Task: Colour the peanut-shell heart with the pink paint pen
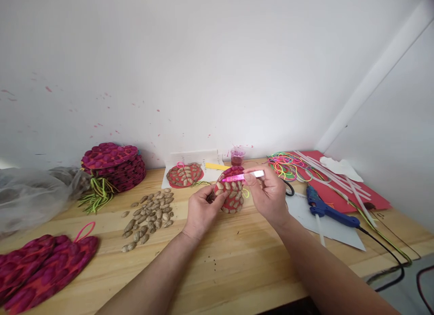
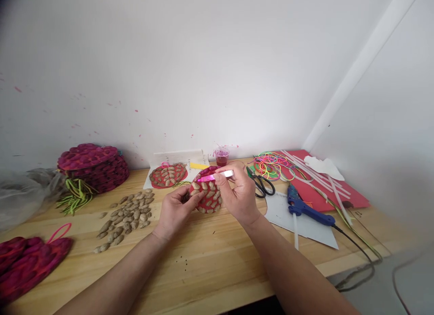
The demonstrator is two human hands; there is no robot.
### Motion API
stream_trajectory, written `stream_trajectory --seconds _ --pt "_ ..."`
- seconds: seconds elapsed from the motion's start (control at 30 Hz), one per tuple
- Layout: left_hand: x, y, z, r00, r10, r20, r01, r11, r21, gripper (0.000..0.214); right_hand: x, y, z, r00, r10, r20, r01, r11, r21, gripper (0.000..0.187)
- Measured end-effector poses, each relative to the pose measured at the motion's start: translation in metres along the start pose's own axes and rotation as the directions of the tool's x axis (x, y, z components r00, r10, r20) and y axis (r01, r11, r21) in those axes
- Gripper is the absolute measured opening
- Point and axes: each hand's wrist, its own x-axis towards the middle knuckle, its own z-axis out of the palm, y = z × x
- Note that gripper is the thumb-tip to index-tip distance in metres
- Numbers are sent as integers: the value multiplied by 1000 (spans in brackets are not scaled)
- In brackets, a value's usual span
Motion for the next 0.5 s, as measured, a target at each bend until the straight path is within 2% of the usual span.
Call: stream_trajectory --seconds 0.1,0.27,0.4,0.5 --pt "0 0 1 1000 -10 -11 10 1000 -7 40 2 -1 1 996 67 -53 -63 995 79 18" --pt "0 -1 1 1000 -4 6 4 1000 -18 43 4 -3 1 996 86 2 -86 991 106 20" --pt "0 -2 1 1000 -17 1 17 1000 -23 39 4 -1 0 990 128 -58 -120 985 125 20" --pt "0 -3 0 1000 -12 9 13 1000 -18 36 4 -2 1 990 137 -41 -130 981 143 22"
